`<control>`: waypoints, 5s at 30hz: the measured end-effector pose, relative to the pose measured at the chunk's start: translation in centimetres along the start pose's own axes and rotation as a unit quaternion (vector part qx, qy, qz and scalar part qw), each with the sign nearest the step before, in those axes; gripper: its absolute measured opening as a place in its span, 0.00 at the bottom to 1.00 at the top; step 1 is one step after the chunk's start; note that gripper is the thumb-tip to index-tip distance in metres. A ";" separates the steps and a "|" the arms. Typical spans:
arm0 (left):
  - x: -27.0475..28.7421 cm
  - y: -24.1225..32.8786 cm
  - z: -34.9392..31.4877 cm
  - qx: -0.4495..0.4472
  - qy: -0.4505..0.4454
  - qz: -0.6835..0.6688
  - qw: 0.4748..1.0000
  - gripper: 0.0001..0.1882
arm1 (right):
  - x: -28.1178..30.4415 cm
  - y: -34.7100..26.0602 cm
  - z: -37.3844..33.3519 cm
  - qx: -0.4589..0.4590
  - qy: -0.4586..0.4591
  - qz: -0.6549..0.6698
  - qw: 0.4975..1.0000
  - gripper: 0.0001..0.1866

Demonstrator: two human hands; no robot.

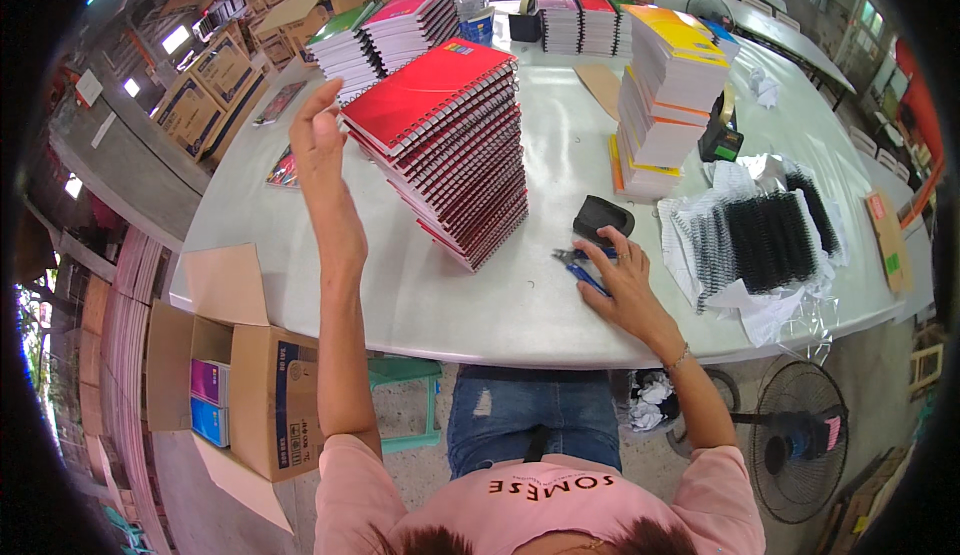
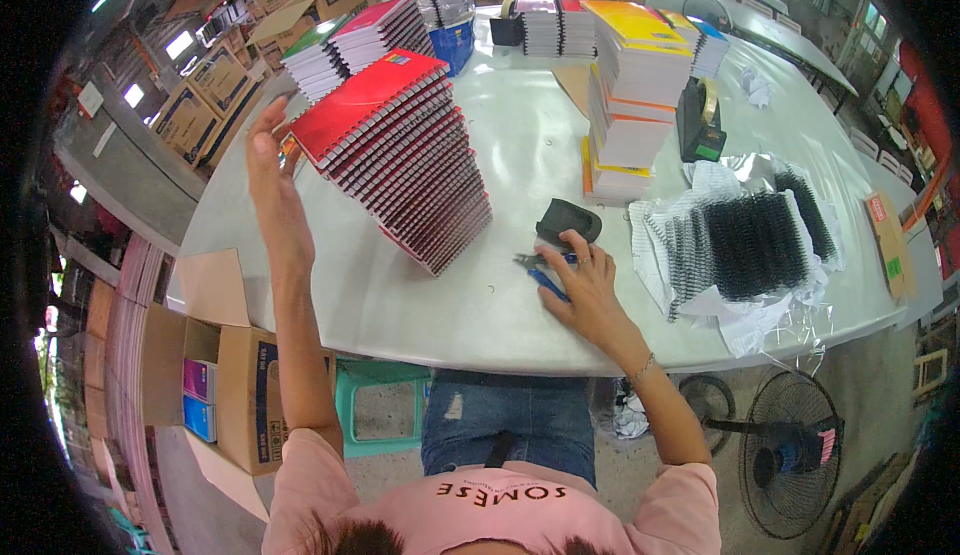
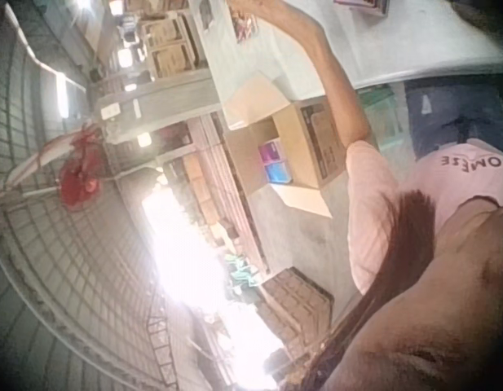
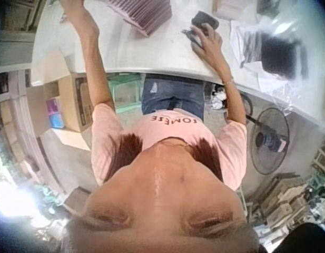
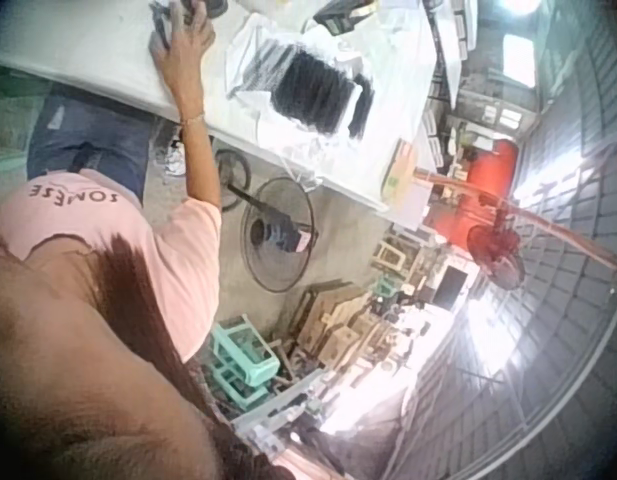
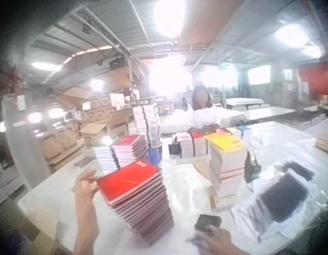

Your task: The person uses pliers to trim the excess ends of spiral wire bindings on a stack of notebooks. They repeatedly position the pliers, cut the wire, and remove the small cut pieces from the table.

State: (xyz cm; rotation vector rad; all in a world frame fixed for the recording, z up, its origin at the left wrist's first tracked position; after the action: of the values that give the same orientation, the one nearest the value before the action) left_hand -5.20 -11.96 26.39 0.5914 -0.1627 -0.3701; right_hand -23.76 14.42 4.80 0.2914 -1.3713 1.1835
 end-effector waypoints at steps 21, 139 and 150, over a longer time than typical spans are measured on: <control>-2.2 -3.2 0.1 0.029 0.008 -0.054 0.998 0.19 | 5.9 -7.6 4.3 -0.098 -0.058 0.613 0.782 0.32; -2.4 -1.2 1.6 -0.136 0.067 -0.055 0.987 0.28 | 1.8 -15.4 6.5 -0.063 -0.154 0.435 0.885 0.35; -2.7 -0.9 1.8 -0.141 0.067 -0.051 0.986 0.28 | 5.0 -16.3 5.1 0.057 0.193 0.197 0.960 0.33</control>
State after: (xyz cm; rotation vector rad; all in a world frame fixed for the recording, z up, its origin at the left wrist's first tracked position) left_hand -8.40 -12.53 27.22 0.3447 0.0497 -0.4414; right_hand -15.30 5.69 17.83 -0.1395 -1.0431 1.5587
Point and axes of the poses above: each hand's wrist, its own z-axis towards the middle knuckle, its own x-axis out of the back of the hand, y = z × x, the point moved 9 cm from there along z, towards the middle knuckle, and after that the axes turned 11 degrees about -x, right-handed, at the moved point
